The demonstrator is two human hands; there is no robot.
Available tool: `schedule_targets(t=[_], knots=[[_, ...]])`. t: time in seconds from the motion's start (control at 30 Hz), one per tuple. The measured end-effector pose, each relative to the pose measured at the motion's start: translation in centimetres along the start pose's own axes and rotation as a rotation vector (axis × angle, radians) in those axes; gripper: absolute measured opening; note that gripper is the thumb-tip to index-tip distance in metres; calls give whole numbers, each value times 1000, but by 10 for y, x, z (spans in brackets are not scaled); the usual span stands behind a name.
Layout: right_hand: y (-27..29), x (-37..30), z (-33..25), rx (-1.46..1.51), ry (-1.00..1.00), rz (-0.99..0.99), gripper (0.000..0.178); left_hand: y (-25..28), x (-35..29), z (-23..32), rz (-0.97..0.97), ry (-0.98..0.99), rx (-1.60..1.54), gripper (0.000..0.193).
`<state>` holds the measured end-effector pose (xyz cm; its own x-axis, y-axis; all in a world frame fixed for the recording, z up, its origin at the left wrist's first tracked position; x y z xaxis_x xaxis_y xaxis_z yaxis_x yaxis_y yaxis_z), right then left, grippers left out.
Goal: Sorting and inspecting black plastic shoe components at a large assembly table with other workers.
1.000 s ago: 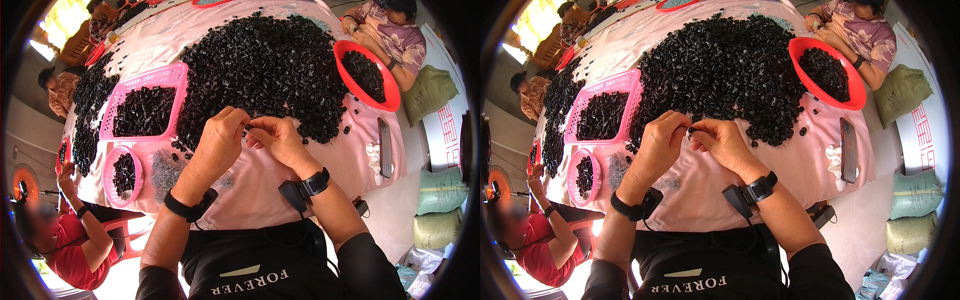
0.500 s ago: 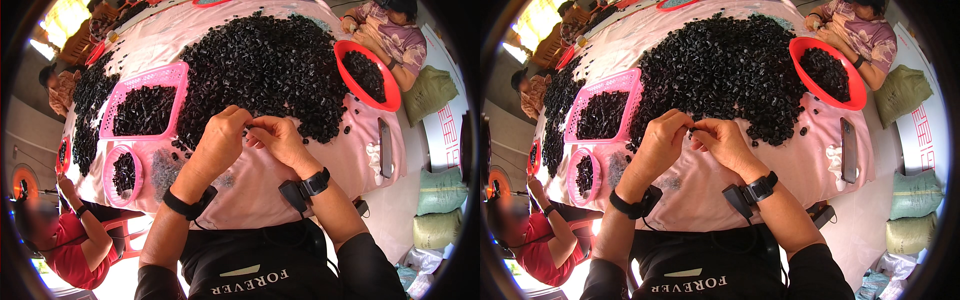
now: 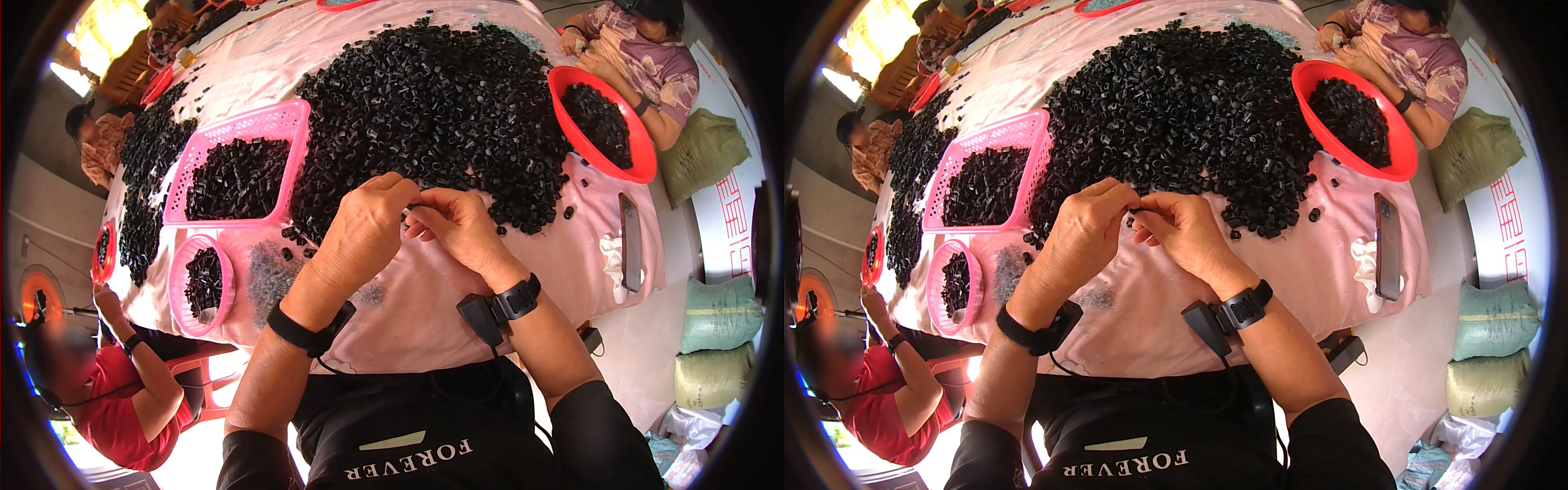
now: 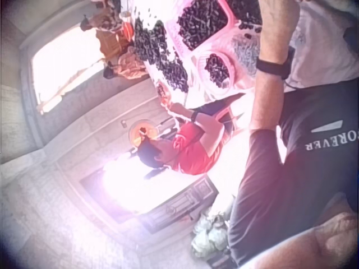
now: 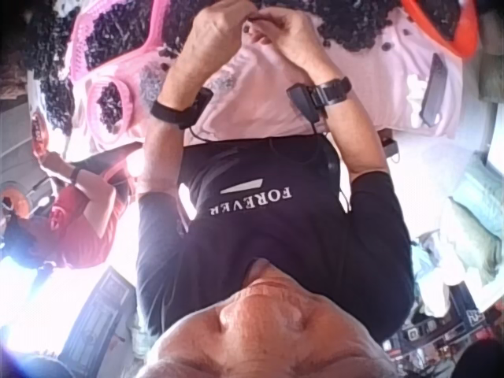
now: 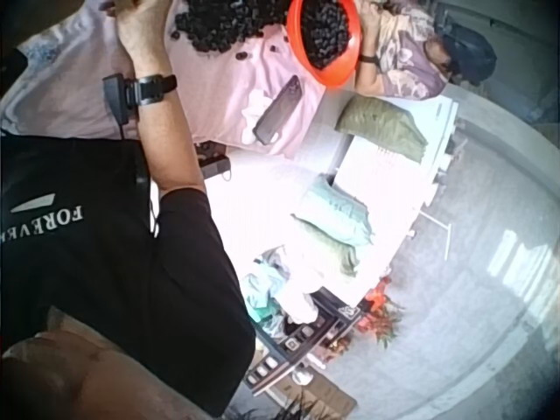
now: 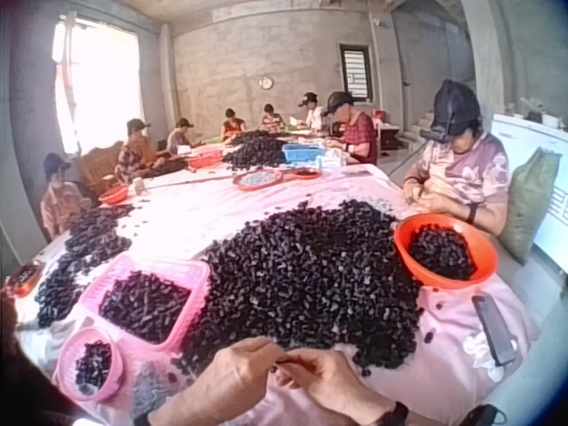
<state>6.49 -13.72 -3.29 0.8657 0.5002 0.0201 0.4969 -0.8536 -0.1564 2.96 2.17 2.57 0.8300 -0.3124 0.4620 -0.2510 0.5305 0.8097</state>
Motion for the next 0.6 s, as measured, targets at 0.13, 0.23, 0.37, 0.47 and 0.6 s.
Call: schedule_targets(t=[0.13, 0.23, 0.37, 0.47, 0.6], knots=[[0, 1, 2, 34, -11, -8, 15, -3, -1, 4, 83, 14, -30, 19], [0, 0, 1, 54, -28, 0, 13, -2, -2, 5, 108, 4, 8, 20], [0, 1, 3, 61, -30, -3, 13, -2, -2, 6, 159, 15, 7, 20], [1, 1, 2, 65, -24, -4, 13, -1, 0, 5, 147, -20, 37, 20], [0, 2, 0, 59, -24, 6, 13, -1, 1, 4, 104, -14, 43, 23]])
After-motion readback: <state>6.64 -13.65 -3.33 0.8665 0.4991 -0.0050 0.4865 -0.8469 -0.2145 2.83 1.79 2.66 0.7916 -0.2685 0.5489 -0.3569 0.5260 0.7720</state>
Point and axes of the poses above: each hand's wrist, its own x-axis towards the middle knuckle, its own y-axis out of the back of the hand, z = x × y, the point moved 2 cm from there along x, towards the middle knuckle, and after that the axes turned 7 degrees about x, right-handed, at the moved point
